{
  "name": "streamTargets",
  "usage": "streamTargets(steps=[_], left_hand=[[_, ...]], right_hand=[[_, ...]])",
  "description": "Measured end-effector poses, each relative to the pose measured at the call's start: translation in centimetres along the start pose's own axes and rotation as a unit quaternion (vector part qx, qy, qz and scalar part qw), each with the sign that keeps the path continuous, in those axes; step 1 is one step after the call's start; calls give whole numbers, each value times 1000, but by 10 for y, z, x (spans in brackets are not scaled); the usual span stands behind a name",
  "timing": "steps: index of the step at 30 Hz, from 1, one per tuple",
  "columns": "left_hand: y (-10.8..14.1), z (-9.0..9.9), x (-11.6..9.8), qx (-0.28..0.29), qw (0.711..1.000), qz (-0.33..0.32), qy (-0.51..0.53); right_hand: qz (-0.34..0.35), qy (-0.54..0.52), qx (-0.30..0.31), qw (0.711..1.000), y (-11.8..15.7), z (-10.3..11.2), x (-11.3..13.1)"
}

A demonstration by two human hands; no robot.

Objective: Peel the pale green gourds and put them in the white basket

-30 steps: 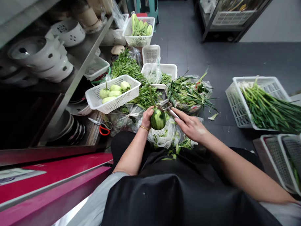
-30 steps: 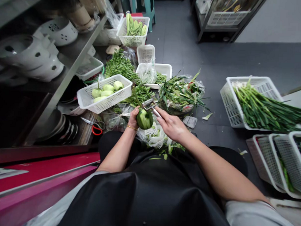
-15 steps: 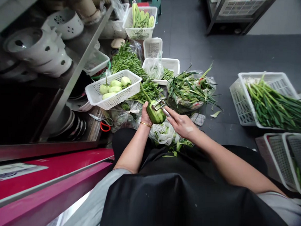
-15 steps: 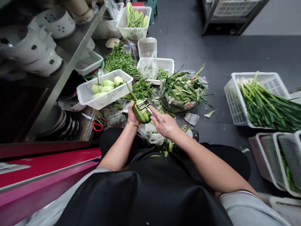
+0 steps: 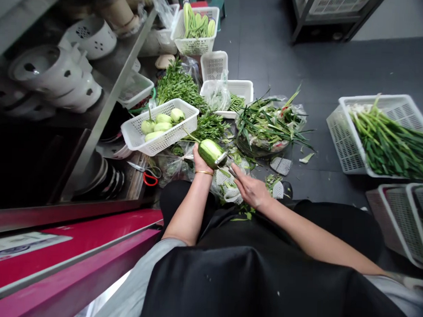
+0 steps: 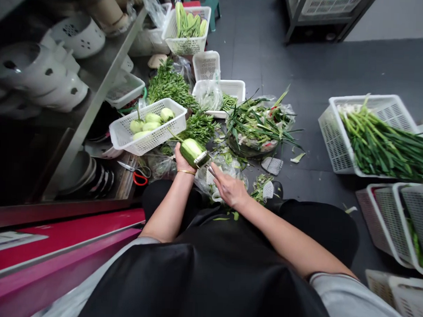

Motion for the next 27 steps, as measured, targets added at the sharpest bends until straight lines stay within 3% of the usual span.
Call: streamTargets(steps=[3, 5, 8, 10, 12, 13, 15, 16, 18, 19, 21, 23, 25, 27], left_hand=[[1, 3, -6, 18, 1000, 4, 13], [3, 4, -8, 65, 998, 20, 9], [8, 5, -1, 107, 993, 56, -8], [10, 7, 8, 114, 991, 66, -25], [9, 9, 15, 130, 989, 62, -40], [8, 10, 17, 136, 988, 57, -44], [4, 13, 16, 127, 990, 39, -44], [1, 14, 14, 111, 993, 26, -40], [-5, 14, 7, 80, 996, 4, -33], [-6, 13, 4, 75, 997, -1, -31], [-7, 10, -1, 84, 996, -3, -31], [-5, 6, -1, 99, 994, 6, -35], [0, 3, 2, 108, 993, 15, -40], [4, 1, 5, 122, 992, 16, -40]], right_hand=[[-46, -2, 73, 996, 26, -32, -27], [-64, -51, 57, 995, 35, -27, -43], [-22, -140, -35, 989, 5, 24, -41], [25, -160, -54, 985, -30, 61, -24], [51, -155, -49, 985, -54, 77, -6], [52, -149, -45, 986, -56, 74, 0], [34, -134, -23, 990, -37, 48, 1], [17, -128, -8, 992, -17, 30, -3], [-2, -129, 84, 988, 29, -4, -20], [-12, -139, 116, 983, 48, -14, -31], [-32, -155, 103, 982, 64, -13, -48], [-34, -168, 47, 984, 47, 11, -50], [-11, -178, -8, 984, 10, 41, -37], [16, -179, -43, 983, -21, 57, -19]])
Point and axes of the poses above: each hand's wrist, its own y-axis away from the middle knuckle, its own z-axis out of the back of the hand, x = y × z, the point moved 1 cm from there along -y, towards the middle knuckle, and after that the axes turned 3 degrees about y, right-handed, at the moved point
